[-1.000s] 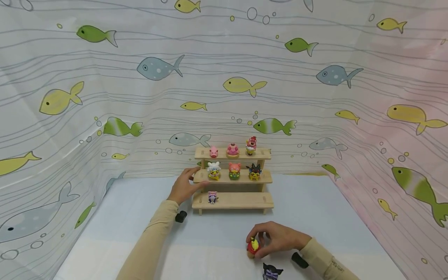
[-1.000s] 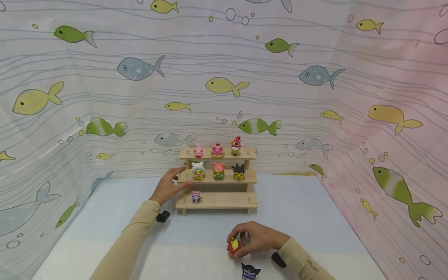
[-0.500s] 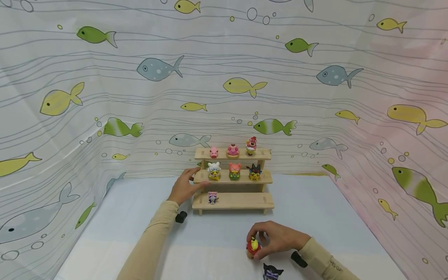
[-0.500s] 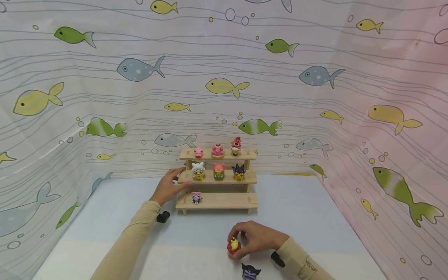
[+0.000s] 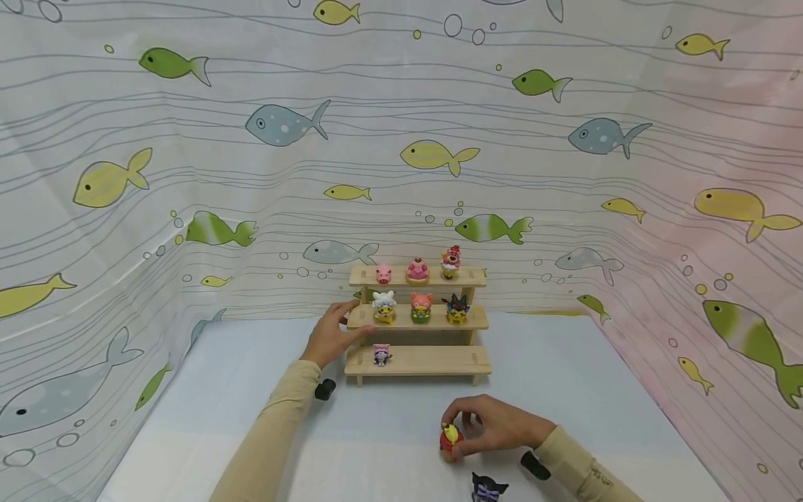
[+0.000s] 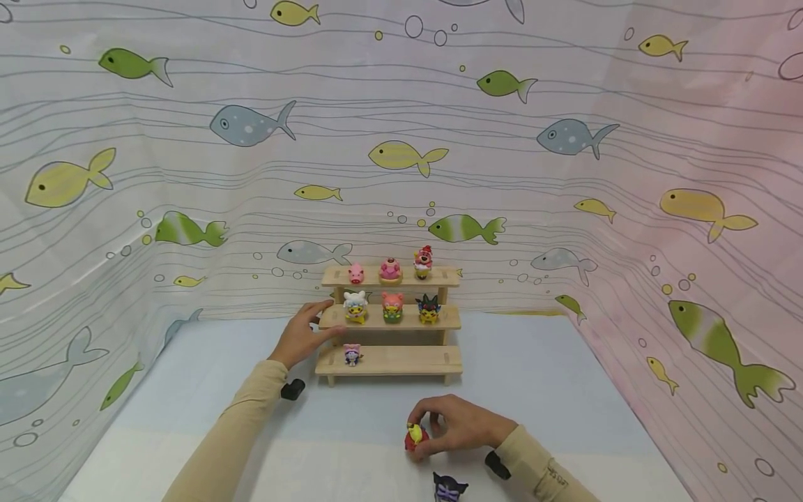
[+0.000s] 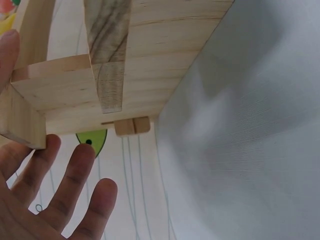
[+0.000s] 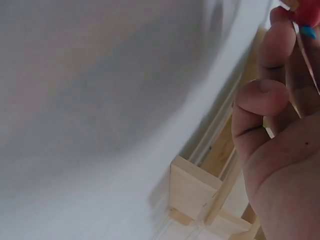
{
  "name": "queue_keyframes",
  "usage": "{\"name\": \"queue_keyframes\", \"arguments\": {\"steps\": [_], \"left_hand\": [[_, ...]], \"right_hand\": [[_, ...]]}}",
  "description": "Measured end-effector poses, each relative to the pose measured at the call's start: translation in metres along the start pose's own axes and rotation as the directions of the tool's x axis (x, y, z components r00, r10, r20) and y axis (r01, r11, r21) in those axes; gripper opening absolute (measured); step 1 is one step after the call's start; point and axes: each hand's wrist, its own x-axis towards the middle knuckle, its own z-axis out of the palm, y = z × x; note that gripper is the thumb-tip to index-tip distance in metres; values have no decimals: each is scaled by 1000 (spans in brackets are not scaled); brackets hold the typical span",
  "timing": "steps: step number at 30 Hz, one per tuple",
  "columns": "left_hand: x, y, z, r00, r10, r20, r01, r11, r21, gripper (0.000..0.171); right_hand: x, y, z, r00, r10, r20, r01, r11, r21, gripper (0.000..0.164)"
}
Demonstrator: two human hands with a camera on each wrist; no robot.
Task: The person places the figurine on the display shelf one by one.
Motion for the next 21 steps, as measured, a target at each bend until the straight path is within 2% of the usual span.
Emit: {"name": "queue_keyframes", "arguments": {"steps": [7,15,21], "left_hand": [[0,0,0,1000,1,0,-1,1000,6,87],[0,2,-1,1000,-3,-2,3,1000,-1,87],[0,1,0,1000,-1,-2,1,1000,3,88]], "right_hand": [[2,-1,2,1000,25,-1,-25,1000,2,52],[4,-3,2,999,-32,-15,32,999,3,42],[5,-3,2,999,-30,-21,30,1000,7,41]]}}
